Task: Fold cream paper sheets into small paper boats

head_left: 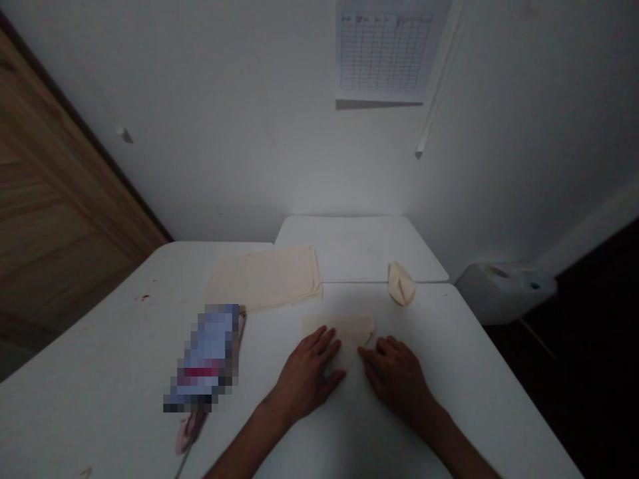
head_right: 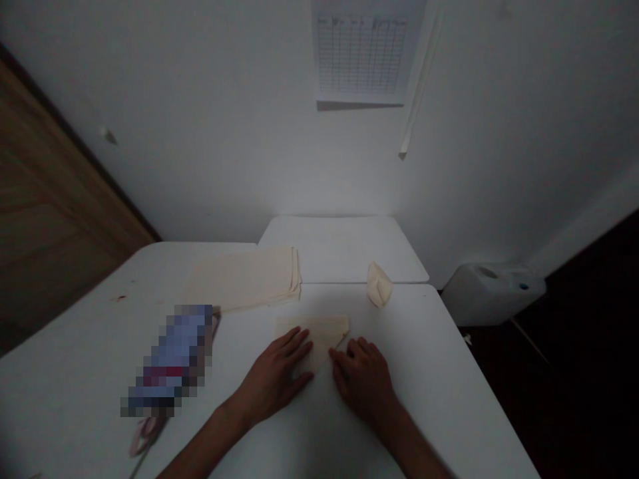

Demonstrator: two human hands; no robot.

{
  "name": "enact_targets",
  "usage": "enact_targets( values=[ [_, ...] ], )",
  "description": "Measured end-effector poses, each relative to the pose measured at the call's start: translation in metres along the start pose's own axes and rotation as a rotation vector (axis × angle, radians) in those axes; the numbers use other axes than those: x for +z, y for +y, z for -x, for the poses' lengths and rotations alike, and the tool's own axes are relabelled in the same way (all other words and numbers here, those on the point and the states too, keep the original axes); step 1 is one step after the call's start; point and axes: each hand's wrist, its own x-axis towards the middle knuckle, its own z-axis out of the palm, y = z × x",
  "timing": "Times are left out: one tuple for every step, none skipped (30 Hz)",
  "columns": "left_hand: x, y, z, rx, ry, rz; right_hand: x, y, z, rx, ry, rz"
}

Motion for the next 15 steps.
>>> enact_targets(
  values=[
    [-0.001,0.0,0.0,-0.004,-0.004,-0.004,0.0,0.003,-0.001,0.017,-0.002,0.019],
    [-0.001,0.001,0.0,-0.01,-0.011,-0.008,-0.001,0.007,-0.002,0.035,0.0,0.035],
    [-0.002,0.001,0.0,-0.013,-0.019,-0.012,-0.001,0.01,-0.003,0.053,0.004,0.054],
    [-0.003,0.001,0.0,-0.016,-0.026,-0.013,-0.001,0.013,-0.004,0.07,0.01,0.071],
    [-0.003,0.002,-0.001,-0.016,-0.033,-0.013,-0.002,0.015,-0.005,0.085,0.018,0.088],
    [-0.004,0.002,-0.001,-0.015,-0.039,-0.012,-0.002,0.017,-0.006,0.096,0.025,0.102],
    [-0.004,0.002,-0.001,-0.016,-0.044,-0.012,-0.002,0.018,-0.006,0.105,0.03,0.112],
    [-0.004,0.002,-0.001,-0.017,-0.049,-0.012,-0.002,0.019,-0.006,0.113,0.034,0.119],
    [-0.004,0.002,-0.001,-0.02,-0.051,-0.012,-0.002,0.019,-0.007,0.12,0.037,0.122],
    [-0.004,0.002,-0.001,-0.025,-0.054,-0.012,-0.001,0.018,-0.007,0.128,0.042,0.125],
    [-0.005,0.002,-0.002,-0.031,-0.056,-0.011,-0.001,0.018,-0.007,0.137,0.045,0.127],
    [-0.005,0.002,-0.002,-0.036,-0.058,-0.01,-0.001,0.017,-0.007,0.144,0.049,0.13],
    [-0.005,0.003,-0.002,-0.039,-0.061,-0.008,-0.001,0.017,-0.007,0.15,0.051,0.132],
    [-0.006,0.003,-0.002,-0.043,-0.062,-0.006,-0.001,0.016,-0.007,0.153,0.052,0.132],
    [-0.007,0.004,-0.003,-0.046,-0.064,-0.004,0.0,0.016,-0.007,0.154,0.052,0.132]
  ],
)
